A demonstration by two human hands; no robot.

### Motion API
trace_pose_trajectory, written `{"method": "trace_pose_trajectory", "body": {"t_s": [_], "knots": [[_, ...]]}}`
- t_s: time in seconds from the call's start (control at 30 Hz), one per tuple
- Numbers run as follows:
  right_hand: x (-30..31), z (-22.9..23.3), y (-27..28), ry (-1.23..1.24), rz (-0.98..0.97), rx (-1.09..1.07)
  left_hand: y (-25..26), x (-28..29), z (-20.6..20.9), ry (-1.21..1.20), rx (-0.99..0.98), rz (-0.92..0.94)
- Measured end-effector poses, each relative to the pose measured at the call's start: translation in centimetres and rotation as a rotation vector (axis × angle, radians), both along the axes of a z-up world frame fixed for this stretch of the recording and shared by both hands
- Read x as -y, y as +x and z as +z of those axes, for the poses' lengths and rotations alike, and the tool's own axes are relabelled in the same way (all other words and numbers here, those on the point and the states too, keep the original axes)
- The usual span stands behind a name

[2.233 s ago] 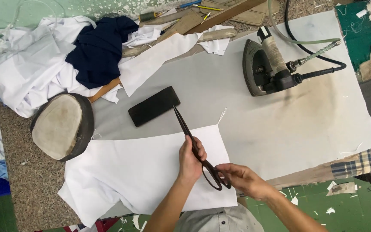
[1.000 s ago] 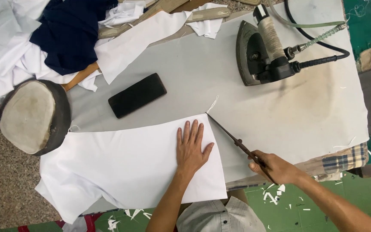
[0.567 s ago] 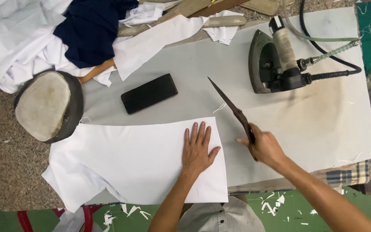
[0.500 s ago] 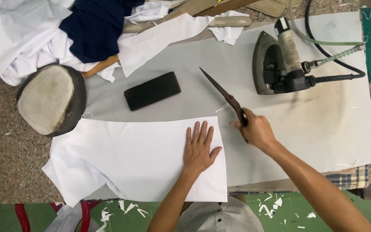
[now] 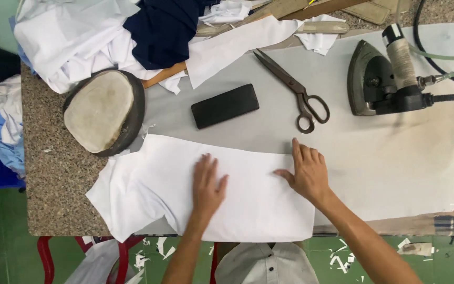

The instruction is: The person irons a white fabric piece on a work table using a steam iron, smoothing it out and pressing the edges. They then use scissors to trim loose threads from the fabric and continue ironing different sections.

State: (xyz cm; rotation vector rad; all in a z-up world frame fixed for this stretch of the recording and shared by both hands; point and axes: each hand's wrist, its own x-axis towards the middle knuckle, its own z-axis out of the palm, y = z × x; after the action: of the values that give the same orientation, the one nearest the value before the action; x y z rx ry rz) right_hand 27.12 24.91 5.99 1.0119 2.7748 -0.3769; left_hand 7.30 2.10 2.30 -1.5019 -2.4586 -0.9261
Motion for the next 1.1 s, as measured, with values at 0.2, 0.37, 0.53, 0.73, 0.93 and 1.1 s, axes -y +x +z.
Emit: {"method": "trace_pose_trajectory", "body": {"t_s": [0.2,0.37,0.53,0.73,0.93,1.1], "knots": [[4.0,-1.1,3.5,-0.232,-0.096,-0.11,-10.3,5.1,0.7,-0.313,-0.124,0.244],[1.9,2.8,12.9,-0.981,-0.451,0.182,-7.1,5.5,0.1,-0.489,-0.111,0.151],[0.5,-3.5,20.9,-0.112,0.042,0.894,-1.1,4.5,-0.3,-0.493,-0.132,0.019],[-5.8,1.6,2.1,0.208,0.062,-0.216,-0.8,4.6,-1.6,-0.418,-0.057,0.04],[-11.0,-4.6,-6.0,0.303,0.008,0.101,-1.4,5.5,-2.7,-0.355,0.019,0.117],[-9.8,-0.1,-3.4,-0.386,-0.296,-0.13,-1.9,5.1,-1.8,-0.255,-0.014,0.227]]}}
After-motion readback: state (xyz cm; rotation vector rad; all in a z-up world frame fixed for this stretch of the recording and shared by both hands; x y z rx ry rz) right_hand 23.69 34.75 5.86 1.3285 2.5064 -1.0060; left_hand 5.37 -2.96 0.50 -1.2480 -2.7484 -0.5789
